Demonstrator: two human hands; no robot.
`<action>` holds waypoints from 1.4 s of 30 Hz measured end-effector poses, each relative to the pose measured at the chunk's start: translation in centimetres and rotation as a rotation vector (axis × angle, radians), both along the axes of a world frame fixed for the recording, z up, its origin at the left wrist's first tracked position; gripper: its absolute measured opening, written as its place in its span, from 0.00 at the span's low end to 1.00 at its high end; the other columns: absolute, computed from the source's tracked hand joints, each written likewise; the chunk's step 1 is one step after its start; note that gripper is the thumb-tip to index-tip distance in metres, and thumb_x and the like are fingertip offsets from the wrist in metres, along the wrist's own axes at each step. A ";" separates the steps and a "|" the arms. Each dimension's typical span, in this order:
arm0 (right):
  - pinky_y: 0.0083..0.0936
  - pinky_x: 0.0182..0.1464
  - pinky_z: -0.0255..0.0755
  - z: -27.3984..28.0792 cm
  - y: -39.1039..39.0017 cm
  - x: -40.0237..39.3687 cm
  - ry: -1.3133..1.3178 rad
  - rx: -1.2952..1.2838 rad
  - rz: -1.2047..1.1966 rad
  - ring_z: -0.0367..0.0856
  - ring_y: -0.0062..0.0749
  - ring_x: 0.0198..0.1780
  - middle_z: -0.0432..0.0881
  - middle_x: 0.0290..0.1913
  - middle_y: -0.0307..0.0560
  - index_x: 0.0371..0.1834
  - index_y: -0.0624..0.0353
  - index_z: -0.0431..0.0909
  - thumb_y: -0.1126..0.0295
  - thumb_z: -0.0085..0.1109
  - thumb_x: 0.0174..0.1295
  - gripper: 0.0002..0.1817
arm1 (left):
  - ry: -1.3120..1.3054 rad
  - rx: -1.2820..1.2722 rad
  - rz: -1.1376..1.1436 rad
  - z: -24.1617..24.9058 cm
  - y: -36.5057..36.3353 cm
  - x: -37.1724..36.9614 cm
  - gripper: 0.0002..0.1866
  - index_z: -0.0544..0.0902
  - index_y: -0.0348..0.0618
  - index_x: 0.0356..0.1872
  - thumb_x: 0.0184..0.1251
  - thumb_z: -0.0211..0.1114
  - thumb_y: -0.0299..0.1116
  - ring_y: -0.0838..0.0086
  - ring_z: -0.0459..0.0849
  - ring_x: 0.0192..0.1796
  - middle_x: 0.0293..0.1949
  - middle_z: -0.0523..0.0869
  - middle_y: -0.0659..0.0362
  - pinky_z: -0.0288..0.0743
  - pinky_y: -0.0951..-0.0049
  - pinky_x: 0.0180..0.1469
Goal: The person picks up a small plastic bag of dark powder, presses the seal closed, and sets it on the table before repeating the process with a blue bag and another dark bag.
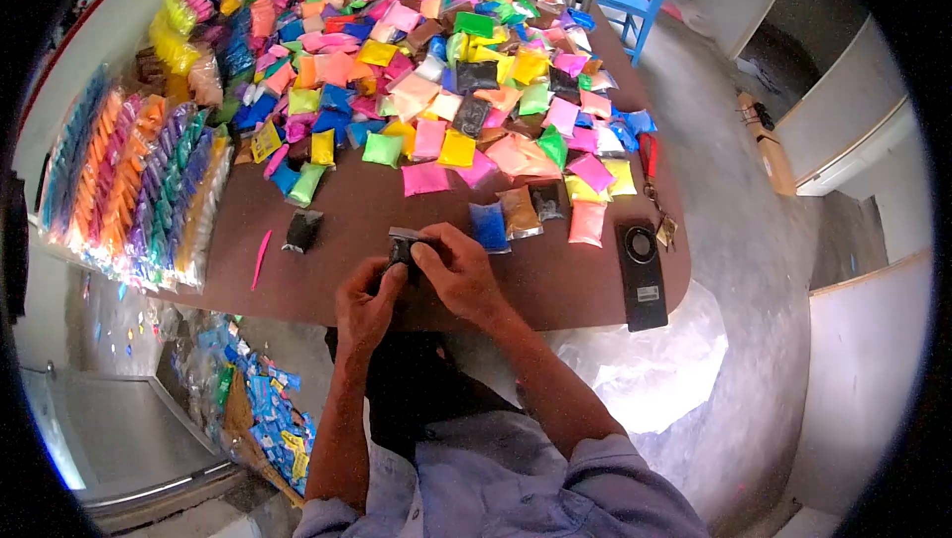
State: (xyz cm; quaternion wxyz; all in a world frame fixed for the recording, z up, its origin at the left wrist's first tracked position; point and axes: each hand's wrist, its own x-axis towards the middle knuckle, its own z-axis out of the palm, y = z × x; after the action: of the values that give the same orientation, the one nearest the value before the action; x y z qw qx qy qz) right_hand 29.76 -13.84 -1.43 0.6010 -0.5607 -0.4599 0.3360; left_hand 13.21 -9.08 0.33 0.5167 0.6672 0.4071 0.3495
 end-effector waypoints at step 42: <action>0.27 0.36 0.77 0.7 0.0 -0.4 -0.221 0.010 0.086 0.82 0.28 0.34 0.86 0.34 0.48 0.43 0.64 0.83 0.70 0.64 0.71 0.08 | -0.099 0.026 0.049 -1.2 0.7 -0.4 0.11 0.90 0.38 0.46 0.79 0.67 0.35 0.83 0.80 0.38 0.34 0.86 0.65 0.74 0.79 0.40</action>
State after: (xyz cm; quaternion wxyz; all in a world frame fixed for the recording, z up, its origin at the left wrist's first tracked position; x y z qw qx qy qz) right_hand 29.37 -13.81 -0.75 0.5344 -0.5712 -0.5485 0.2955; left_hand 12.76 -8.34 -0.89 0.5190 0.6454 0.3926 0.3999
